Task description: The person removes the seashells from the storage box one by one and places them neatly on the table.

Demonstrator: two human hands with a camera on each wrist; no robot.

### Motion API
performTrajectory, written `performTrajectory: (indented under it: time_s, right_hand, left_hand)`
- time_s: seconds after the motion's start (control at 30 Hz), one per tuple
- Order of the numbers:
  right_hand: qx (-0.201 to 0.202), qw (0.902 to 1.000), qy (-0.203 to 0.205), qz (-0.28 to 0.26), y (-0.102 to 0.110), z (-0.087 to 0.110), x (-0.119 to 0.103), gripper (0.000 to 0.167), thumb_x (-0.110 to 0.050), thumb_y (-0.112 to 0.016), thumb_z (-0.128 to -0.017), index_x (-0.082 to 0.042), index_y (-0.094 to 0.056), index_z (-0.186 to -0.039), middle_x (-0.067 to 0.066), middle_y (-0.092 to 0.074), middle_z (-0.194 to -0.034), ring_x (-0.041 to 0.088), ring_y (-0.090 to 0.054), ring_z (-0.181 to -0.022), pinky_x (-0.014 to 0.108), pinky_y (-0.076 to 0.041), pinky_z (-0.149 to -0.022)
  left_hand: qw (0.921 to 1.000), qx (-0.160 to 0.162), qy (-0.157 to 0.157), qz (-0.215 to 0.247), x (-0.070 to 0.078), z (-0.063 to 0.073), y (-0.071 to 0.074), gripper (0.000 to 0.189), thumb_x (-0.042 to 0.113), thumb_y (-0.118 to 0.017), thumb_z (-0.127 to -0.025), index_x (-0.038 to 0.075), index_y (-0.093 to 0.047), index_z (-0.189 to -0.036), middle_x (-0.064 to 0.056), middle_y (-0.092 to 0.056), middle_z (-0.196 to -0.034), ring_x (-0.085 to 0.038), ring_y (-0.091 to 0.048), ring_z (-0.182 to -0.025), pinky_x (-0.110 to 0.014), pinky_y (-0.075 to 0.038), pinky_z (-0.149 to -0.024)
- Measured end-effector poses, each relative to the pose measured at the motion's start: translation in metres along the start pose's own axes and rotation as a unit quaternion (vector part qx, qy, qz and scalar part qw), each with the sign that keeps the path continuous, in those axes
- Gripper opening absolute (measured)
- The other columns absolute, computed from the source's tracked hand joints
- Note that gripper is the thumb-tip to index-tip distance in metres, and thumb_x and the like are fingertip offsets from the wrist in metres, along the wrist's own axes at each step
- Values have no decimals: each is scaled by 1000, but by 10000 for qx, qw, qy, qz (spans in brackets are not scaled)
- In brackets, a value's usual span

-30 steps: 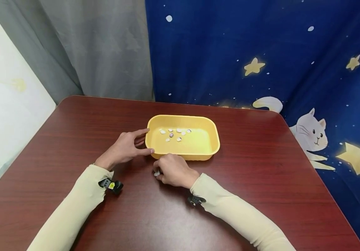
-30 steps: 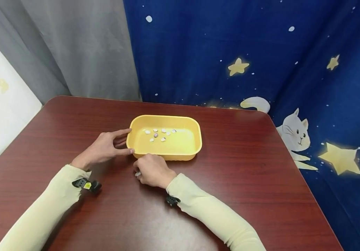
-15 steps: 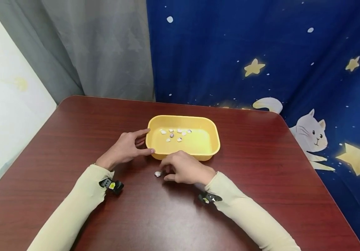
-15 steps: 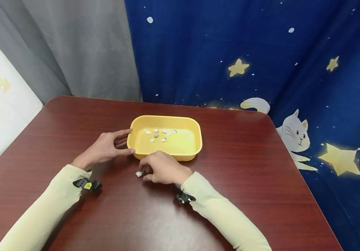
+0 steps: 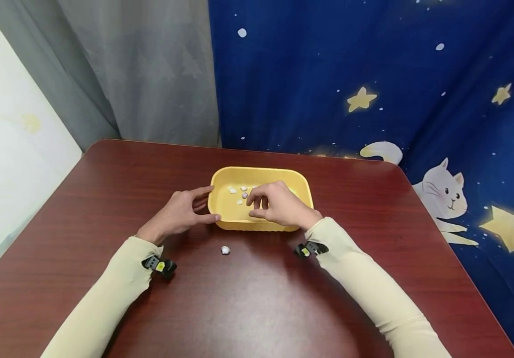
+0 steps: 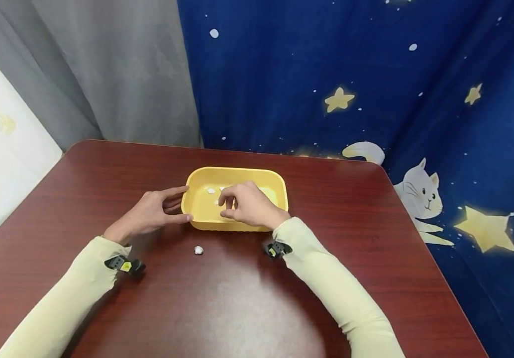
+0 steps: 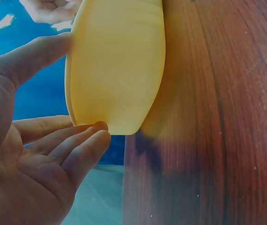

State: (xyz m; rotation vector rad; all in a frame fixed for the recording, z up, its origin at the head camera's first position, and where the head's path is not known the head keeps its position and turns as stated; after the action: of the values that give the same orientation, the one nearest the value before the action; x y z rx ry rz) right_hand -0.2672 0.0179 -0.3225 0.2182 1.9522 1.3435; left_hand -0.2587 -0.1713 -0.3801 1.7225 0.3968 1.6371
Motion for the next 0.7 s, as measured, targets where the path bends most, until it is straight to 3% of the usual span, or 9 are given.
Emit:
performTrajectory:
  time_s: [0.1, 0.4, 0.7]
  right_hand:
    - [-105, 9996, -210, 169, 4, -7, 10, 11, -13, -78, -85, -9, -76, -95, -3, -72, -75, 9, -63, -66, 19, -51, -61]
    - [-605, 9950, -152, 776, 19, -35, 21, 10, -14, -79, -85, -12, -76, -94, -1, -71, -77, 10, -62, -68, 24, -53, -66]
    - [-1360, 9767, -218, 1646, 6, -65, 40, 13, -8, -75, -85, -11, -76, -98, 2, -71, -85, 15, -62, -77, 28, -53, -69]
  left_hand:
    - [10000, -14, 16, -7, 0, 0, 0, 90, 42, -82, -82, 6, -41, -153, -18, -47, -154, -27, -57, -135, -42, -51, -107]
    - [10000, -6, 63, 23, -1, 2, 1, 91, 42, -82, -82, 5, -40, -153, -18, -47, -154, -28, -56, -135, -42, -50, -108]
    - [10000, -5, -17, 44, 0, 2, -3, 89, 40, -82, -82, 5, -41, -153, -18, -49, -153, -27, -57, -134, -41, -51, -108]
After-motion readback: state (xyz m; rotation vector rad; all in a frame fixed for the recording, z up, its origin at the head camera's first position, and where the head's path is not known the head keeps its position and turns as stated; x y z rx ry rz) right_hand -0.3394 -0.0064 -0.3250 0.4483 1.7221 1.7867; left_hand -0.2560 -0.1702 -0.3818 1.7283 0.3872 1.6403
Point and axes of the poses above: each hand's wrist, its own z-axis away from the middle knuckle, its own y-axis out of the back of the hand, x = y × z, the point moved 8 cm from there along -z, towards the middle knuckle
